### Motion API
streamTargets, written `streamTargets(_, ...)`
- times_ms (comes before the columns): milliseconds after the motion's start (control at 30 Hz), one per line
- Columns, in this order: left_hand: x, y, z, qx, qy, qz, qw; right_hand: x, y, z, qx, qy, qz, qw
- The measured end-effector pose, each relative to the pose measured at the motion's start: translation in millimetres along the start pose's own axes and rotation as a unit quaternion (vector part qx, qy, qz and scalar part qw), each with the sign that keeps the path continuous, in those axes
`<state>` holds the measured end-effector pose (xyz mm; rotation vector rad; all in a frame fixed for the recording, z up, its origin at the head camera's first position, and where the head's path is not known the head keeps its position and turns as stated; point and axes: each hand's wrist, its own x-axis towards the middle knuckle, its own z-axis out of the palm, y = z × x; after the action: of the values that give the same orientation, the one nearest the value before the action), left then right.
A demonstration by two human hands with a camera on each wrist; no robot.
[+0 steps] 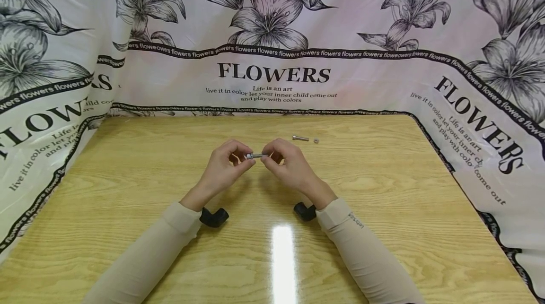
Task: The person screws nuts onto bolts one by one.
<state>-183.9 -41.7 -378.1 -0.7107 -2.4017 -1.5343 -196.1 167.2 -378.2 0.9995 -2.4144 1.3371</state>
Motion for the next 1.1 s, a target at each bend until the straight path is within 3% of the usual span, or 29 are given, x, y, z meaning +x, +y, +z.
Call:
streamTargets(433,5.9,-7.4,-3.2,0.031,-0.015,-0.027,0.9990,10.6,5,0,-0.033,-0.033,0.026,0.9985)
streamTargets(833,25.3,-17.5,-9.8,0.070,-0.046,-0.036,0.9958,29.9,12,-3,-0.056,-0.066,0.066,0.9941)
streamTargets(1100,40.4,-23.4,-17.3,0.114,-0.069,-0.062,0.9891,48.3,22,-3,-0.061,-0.098,0.079,0.9902)
